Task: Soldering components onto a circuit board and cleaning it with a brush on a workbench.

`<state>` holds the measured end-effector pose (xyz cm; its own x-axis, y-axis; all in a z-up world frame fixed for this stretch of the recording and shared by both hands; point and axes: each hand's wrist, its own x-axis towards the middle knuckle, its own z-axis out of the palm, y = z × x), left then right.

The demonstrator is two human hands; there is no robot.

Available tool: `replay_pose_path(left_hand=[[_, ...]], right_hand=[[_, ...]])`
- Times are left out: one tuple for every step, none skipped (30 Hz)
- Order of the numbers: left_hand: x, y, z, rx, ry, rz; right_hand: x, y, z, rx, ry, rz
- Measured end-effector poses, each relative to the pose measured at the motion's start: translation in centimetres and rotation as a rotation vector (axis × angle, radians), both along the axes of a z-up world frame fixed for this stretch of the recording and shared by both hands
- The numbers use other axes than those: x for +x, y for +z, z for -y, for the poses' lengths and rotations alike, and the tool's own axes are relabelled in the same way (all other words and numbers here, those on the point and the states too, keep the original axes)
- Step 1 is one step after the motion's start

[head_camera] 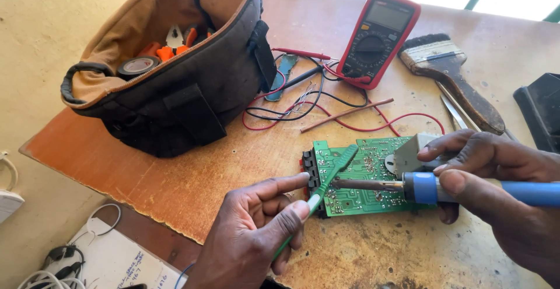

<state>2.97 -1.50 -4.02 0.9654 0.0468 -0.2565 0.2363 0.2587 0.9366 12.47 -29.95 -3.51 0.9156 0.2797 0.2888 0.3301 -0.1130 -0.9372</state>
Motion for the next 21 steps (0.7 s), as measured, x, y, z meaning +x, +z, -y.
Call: replay_pose_path(left_hand=[[0.0,0.0,-0.1,0.002,0.0,0.001],[0.0,0.0,-0.2,-0.034,-0.007,-0.001],[0.0,0.0,-0.2,-0.069,-0.015,-0.003],[0.0,-0.1,-0.3,-0.07,-0.015,-0.002],[0.0,-0.2,-0.4,-0.079,-0.028,-0.002],[0.0,-0.3,-0.5,-0.087,-0.039,-0.002],[0.0,-0.3,-0.4,-0.088,-0.037,-0.002],[0.1,-0.3,-0.4,-0.1,-0.031,0.011],[0.1,-0.3,-0.3,-0.111,-0.025,0.024],[0.2,-0.1,-0.4,-0.111,-0.024,0.025],[0.3,0.1,-0.4,-0.076,0.013,-0.037],[0.3,0.3,-0.4,-0.04,0.047,-0.099],[0.3,0.6,-0.3,-0.041,0.046,-0.098],[0.3,0.9,-0.2,0.008,0.094,-0.093],[0.2,1.3,-0.1,0.057,0.143,-0.088],[0.2,1.6,0.1,0.06,0.143,-0.088],[0.1,1.9,0.2,0.138,0.158,-0.081],[0.1,2.1,0.3,0.217,0.173,-0.072],[0.0,1.9,0.4,0.219,0.173,-0.07],[-0.1,1.7,0.5,0.259,0.149,-0.068],[-0.2,1.5,0.6,0.3,0.125,-0.066]], right_hand=[[0.0,-0.1,0.0,0.002,0.0,0.001],[0.0,-0.2,0.0,0.016,0.006,-0.004],[0.1,-0.3,0.0,0.03,0.013,-0.009],[0.1,-0.2,0.1,0.029,0.013,-0.009],[0.1,-0.2,0.2,0.009,0.013,0.007],[0.1,-0.2,0.2,-0.011,0.016,0.022],[0.2,-0.4,0.3,-0.012,0.018,0.021],[0.3,-0.7,0.5,0.005,0.013,-0.006],[0.5,-0.9,0.6,0.021,0.008,-0.034],[0.4,-0.8,0.5,0.02,0.009,-0.033],[0.4,-0.7,0.4,0.004,-0.009,-0.034],[0.3,-0.6,0.3,-0.013,-0.029,-0.035],[0.2,-0.3,0.1,-0.014,-0.03,-0.034],[0.0,0.0,-0.1,-0.038,-0.017,0.0],[-0.1,0.2,-0.3,-0.062,-0.004,0.034],[-0.2,0.3,-0.3,-0.059,-0.003,0.034],[-0.3,0.5,-0.4,-0.068,-0.009,0.024],[-0.3,0.6,-0.4,-0.076,-0.014,0.017],[-0.4,0.8,-0.5,-0.074,-0.014,0.018],[-0.4,0.9,-0.6,-0.099,-0.032,0.003],[-0.5,1.1,-0.6,-0.123,-0.05,-0.012]])
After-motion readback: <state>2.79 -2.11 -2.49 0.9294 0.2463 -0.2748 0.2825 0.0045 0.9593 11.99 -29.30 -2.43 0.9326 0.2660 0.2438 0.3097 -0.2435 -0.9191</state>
